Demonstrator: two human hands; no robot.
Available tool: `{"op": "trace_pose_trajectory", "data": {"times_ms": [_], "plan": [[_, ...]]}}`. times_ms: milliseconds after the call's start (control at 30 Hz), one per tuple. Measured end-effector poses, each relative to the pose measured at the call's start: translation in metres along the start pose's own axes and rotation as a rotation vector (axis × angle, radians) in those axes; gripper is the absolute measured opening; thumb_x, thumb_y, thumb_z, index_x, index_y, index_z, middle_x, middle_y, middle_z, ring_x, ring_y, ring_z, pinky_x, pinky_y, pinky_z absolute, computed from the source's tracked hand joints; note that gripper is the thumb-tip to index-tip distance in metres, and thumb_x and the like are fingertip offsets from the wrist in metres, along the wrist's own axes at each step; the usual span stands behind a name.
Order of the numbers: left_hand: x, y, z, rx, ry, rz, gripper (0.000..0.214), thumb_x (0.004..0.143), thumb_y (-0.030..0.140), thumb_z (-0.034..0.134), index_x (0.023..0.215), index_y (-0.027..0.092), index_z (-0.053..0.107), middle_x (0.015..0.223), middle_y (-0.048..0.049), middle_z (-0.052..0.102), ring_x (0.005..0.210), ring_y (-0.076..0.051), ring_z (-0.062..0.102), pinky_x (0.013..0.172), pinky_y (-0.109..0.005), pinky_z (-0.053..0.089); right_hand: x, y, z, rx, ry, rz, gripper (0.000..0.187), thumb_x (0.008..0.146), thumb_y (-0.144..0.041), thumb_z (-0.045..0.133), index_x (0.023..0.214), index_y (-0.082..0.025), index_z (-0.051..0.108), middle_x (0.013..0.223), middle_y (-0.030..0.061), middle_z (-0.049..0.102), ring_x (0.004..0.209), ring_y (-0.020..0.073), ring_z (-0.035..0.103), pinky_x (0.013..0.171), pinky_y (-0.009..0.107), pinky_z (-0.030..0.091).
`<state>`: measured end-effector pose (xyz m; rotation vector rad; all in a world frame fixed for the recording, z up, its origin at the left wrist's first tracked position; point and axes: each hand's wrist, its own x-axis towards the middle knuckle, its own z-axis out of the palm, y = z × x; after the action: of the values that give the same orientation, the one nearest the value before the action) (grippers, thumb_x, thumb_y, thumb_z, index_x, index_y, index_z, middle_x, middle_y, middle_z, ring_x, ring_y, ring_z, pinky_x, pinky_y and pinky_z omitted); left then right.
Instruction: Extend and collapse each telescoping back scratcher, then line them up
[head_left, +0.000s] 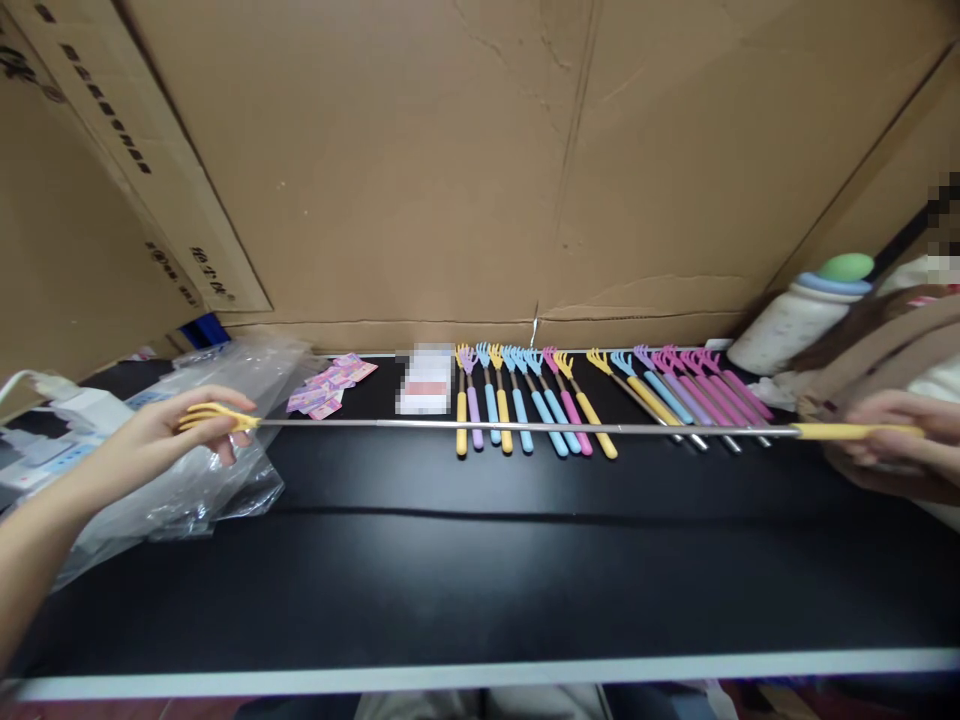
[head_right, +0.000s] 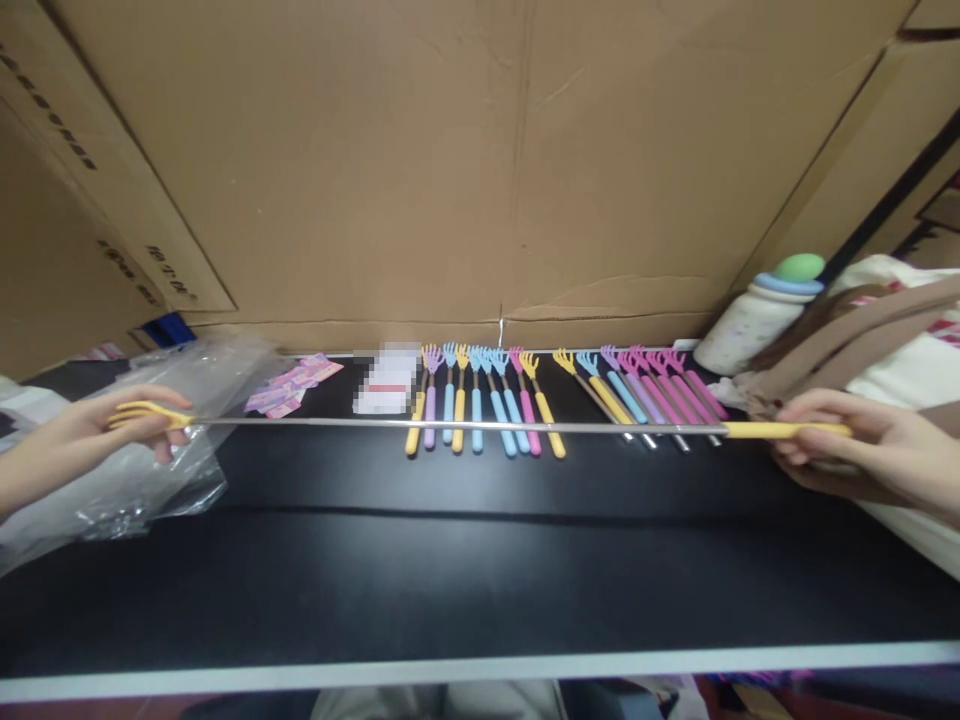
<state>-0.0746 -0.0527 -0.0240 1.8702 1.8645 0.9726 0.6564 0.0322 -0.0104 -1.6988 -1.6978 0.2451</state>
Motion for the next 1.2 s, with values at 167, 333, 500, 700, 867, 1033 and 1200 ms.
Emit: {"op": "trace_pose_trajectory", "data": {"times_ms": [167,333,500,700,867,1033,1200], "plan": [[0.007,0.002,0.001,-0.223,0.091,-0.120,0.028,0.090,0.049,0.045,0.092,0.021,0.050,0.059,0.0075,0.060,0.062,-0.011,0.058,0.068,-0.025,0.049,0.001,-0.027,0.016,0.487,-0.002,0.195,0.041,0.063,-0.061,0.068,0.064,-0.023,0.053,0.049,0.0043,0.049,0.051,0.0127,0.049,0.056,0.039,0.036],[0.016,0.009,0.008,-0.394,0.168,-0.190,0.027,0.088,0.047,0.050,0.093,0.020,0.049,0.058,0.0081,0.054,0.057,-0.008,0.052,0.062,-0.021,0.048,0.008,-0.063,0.049,0.643,0.056,0.236,0.023,0.085,-0.040,0.049,0.070,-0.023,0.045,0.045,-0.0018,0.040,0.043,0.0108,0.039,0.050,0.031,0.033],[0.026,0.026,0.027,-0.463,0.084,-0.224,0.024,0.084,0.040,0.058,0.093,0.018,0.053,0.062,0.0065,0.058,0.059,-0.009,0.055,0.060,-0.020,0.048,0.010,-0.090,0.082,0.686,-0.107,0.192,0.019,0.088,-0.034,0.037,0.074,-0.024,0.043,0.046,-0.0018,0.042,0.041,0.0128,0.040,0.045,0.029,0.033],[0.035,0.039,0.051,-0.586,0.229,-0.171,0.020,0.081,0.033,0.057,0.091,0.018,0.049,0.053,0.0082,0.051,0.046,-0.006,0.047,0.046,-0.015,0.040,-0.002,-0.127,0.107,0.752,-0.107,0.115,0.020,0.087,-0.035,0.042,0.071,-0.024,0.038,0.044,-0.0067,0.032,0.039,0.0097,0.030,0.040,0.023,0.025],[0.035,0.048,0.083,-0.691,0.365,-0.119,0.028,0.068,0.033,0.060,0.089,0.017,0.051,0.050,0.0062,0.050,0.043,-0.008,0.046,0.040,-0.015,0.039,-0.025,-0.151,0.138,0.874,-0.007,0.097,0.018,0.081,-0.032,0.048,0.069,-0.021,0.041,0.045,-0.0067,0.035,0.041,0.0078,0.030,0.041,0.020,0.027],[0.026,0.069,0.103,-0.786,0.564,-0.054,0.023,0.067,0.030,0.057,0.085,0.019,0.048,0.053,0.0076,0.047,0.041,-0.006,0.044,0.038,-0.013,0.035,-0.036,-0.162,0.153,0.964,0.175,0.142,0.015,0.079,-0.028,0.048,0.068,-0.022,0.041,0.042,-0.0075,0.034,0.041,0.0076,0.032,0.041,0.019,0.031],[0.011,0.080,0.116,-0.793,0.538,-0.015,0.022,0.070,0.031,0.060,0.085,0.019,0.048,0.056,0.0065,0.051,0.042,-0.006,0.047,0.039,-0.013,0.038,-0.038,-0.164,0.151,0.998,0.258,0.156,0.014,0.078,-0.025,0.050,0.067,-0.021,0.042,0.041,-0.0080,0.034,0.039,0.0064,0.031,0.039,0.018,0.028]]}}
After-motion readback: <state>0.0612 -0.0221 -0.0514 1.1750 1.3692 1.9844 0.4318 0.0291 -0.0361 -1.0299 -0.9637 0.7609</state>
